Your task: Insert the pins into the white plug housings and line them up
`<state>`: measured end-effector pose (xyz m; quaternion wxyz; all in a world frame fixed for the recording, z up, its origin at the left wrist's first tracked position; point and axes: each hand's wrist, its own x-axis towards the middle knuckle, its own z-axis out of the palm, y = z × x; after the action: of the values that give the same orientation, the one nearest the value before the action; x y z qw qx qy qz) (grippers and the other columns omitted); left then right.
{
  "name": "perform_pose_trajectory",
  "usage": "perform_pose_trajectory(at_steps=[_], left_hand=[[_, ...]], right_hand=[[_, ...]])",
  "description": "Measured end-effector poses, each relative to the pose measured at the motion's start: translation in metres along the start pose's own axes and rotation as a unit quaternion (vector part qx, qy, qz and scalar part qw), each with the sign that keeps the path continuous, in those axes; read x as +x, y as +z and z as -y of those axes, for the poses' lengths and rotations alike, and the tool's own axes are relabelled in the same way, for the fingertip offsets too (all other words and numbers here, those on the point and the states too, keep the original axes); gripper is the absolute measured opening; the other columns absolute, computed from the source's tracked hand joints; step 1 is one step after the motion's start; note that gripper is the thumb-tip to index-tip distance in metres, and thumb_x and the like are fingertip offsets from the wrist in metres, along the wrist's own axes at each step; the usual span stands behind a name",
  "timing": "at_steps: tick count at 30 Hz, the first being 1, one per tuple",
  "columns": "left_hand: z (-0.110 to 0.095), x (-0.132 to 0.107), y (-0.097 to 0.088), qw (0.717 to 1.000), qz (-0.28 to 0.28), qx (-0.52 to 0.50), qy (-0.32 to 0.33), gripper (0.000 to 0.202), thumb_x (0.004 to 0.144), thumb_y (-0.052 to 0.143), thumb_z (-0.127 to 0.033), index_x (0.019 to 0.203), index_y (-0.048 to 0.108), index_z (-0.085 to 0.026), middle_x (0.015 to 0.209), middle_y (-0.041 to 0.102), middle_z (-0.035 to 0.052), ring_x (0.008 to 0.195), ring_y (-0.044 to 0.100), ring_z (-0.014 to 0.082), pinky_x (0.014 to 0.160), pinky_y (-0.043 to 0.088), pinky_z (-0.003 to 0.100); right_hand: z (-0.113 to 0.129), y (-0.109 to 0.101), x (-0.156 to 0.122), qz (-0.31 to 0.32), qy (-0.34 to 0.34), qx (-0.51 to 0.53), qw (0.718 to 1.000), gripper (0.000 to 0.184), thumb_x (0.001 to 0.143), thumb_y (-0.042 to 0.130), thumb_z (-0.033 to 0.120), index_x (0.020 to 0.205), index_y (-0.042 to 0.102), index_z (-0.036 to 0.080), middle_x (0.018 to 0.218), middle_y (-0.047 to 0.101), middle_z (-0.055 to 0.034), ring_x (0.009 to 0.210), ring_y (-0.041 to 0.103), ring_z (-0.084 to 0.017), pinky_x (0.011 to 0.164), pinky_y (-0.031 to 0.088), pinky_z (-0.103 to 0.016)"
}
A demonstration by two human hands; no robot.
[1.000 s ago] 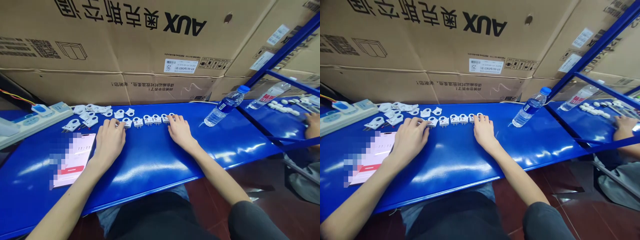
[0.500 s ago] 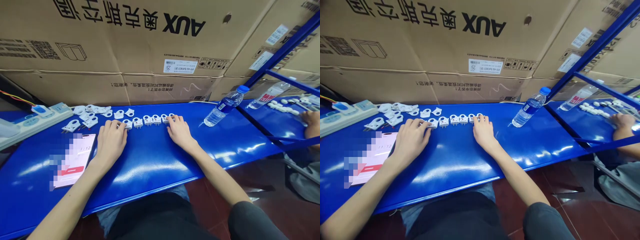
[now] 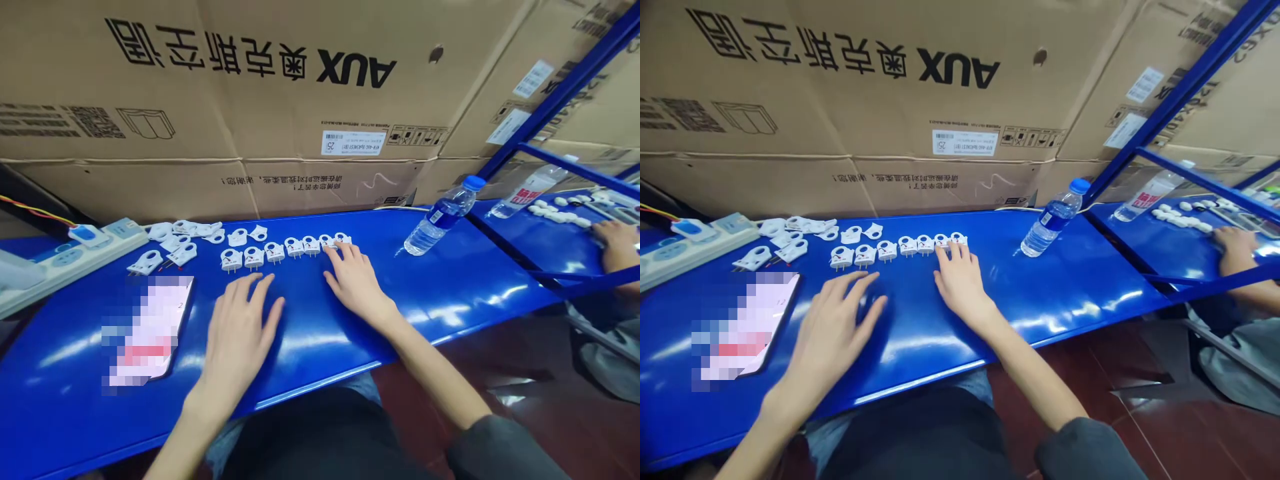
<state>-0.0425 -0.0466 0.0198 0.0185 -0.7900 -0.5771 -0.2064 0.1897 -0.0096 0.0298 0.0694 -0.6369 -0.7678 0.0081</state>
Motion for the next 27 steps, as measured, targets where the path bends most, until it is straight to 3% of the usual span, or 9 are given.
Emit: perform_pose_trajectory(at_steps=[4, 8, 17, 27], left_hand=[[-0.014, -0.031, 0.012, 1.000, 0.023, -0.002, -0.004, 0.062, 0.106, 0.037, -0.053, 0.155, 0.048, -0.017, 0.161, 0.048, 0.0172, 0.151, 0.042, 0.0360, 0.121, 0.037, 0.059], [-0.016, -0.045, 0.029, 0.998, 0.036, 0.055, -0.009, 0.068, 0.105, 0.035, -0.051, 0.162, 0.038, -0.014, 0.169, 0.032, 0.0212, 0.160, 0.024, 0.0410, 0.122, 0.024, 0.072], [-0.021, -0.049, 0.035, 0.997, 0.049, 0.037, -0.035, 0.061, 0.107, 0.032, -0.045, 0.161, 0.041, -0.018, 0.170, 0.032, 0.0180, 0.159, 0.028, 0.0379, 0.124, 0.022, 0.070], [-0.021, -0.048, 0.032, 0.996, 0.033, -0.058, -0.061, 0.065, 0.104, 0.039, -0.055, 0.159, 0.045, -0.022, 0.168, 0.037, 0.0168, 0.159, 0.029, 0.0372, 0.126, 0.015, 0.069]], right_hand=[[0.027, 0.012, -0.039, -0.008, -0.002, 0.052, 0.999, 0.052, 0.109, 0.041, 0.034, 0.159, 0.044, 0.019, 0.165, 0.042, -0.0139, 0.154, 0.034, -0.032, 0.125, 0.031, -0.057], [0.047, 0.030, -0.063, 0.003, 0.007, 0.066, 0.998, 0.056, 0.111, 0.033, 0.039, 0.164, 0.036, 0.021, 0.171, 0.031, -0.0103, 0.161, 0.022, -0.032, 0.128, 0.024, -0.062], [0.049, 0.038, -0.062, 0.018, 0.010, 0.064, 0.998, 0.060, 0.110, 0.032, 0.038, 0.166, 0.028, 0.020, 0.174, 0.016, -0.0082, 0.163, 0.012, -0.032, 0.130, 0.018, -0.063], [0.051, 0.033, -0.060, 0.030, 0.020, 0.127, 0.991, 0.061, 0.107, 0.038, 0.036, 0.165, 0.033, 0.017, 0.173, 0.019, -0.0123, 0.163, 0.011, -0.034, 0.129, 0.013, -0.068]])
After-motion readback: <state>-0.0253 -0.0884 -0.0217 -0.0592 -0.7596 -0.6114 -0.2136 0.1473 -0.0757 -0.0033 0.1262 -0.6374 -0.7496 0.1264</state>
